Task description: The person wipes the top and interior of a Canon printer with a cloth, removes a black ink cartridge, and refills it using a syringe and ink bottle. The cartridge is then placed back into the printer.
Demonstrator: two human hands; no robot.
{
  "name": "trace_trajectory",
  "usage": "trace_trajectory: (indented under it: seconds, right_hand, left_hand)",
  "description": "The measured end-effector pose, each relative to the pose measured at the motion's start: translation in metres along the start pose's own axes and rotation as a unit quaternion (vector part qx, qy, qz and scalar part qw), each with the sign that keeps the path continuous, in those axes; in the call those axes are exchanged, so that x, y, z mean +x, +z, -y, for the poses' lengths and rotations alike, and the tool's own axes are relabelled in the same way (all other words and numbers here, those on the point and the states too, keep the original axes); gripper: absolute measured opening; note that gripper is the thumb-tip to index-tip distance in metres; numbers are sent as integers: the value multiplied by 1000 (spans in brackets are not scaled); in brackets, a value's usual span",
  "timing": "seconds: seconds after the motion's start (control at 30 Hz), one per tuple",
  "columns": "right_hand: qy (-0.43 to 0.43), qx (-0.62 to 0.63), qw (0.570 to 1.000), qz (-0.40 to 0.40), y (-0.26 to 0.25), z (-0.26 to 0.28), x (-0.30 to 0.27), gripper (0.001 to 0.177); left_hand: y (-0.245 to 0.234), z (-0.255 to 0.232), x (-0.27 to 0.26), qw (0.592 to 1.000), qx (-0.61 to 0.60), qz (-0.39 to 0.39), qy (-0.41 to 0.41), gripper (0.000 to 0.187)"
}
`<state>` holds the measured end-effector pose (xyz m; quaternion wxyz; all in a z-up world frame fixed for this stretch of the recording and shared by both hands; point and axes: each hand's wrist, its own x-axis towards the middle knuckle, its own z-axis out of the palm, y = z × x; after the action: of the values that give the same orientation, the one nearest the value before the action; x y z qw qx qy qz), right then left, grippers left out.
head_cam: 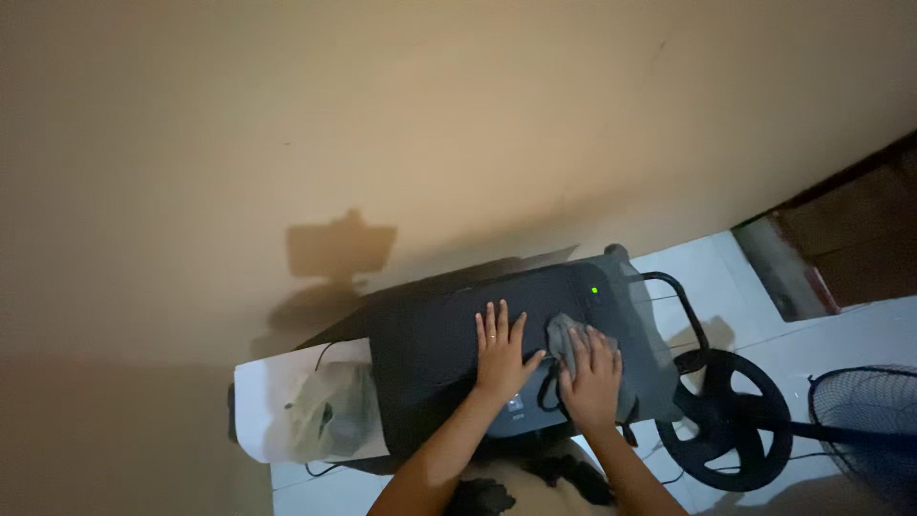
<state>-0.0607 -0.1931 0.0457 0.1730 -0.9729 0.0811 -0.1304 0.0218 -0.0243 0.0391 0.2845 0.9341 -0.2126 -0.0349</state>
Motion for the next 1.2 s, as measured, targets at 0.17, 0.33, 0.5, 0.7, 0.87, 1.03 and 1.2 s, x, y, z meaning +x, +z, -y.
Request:
trace_trajectory:
  seconds: [0.17, 0.33, 0.5, 0.7, 0.87, 1.03, 1.2]
  right_hand:
    - [64, -44, 996, 41, 6, -35, 19, 69]
    - [40, 19, 999, 25, 28, -69, 74, 59]
    - [5, -2, 999, 40, 49, -63, 131, 60]
    - [-72, 53, 995, 40, 51, -37, 124, 59]
    - [-62, 270, 959, 50, 24, -31, 100, 59]
    - [8, 369, 929, -36, -8, -18, 87, 54]
    - [-39, 347, 927, -137, -9, -13, 72, 55]
  left_hand:
    - [1, -9, 20, 999, 4, 43, 8, 88]
    - [2, 11, 17, 995, -3, 99, 32, 84]
    - [-12, 67, 7, 985, 13, 103, 139, 70]
    - [-36, 99, 8, 979, 19, 155, 131, 76]
    - [-59, 65, 33, 944, 137, 270, 132, 87]
    - [-94, 50, 66, 930, 62, 352, 86, 87]
    - [-138, 85, 108, 965, -30, 248, 76, 52]
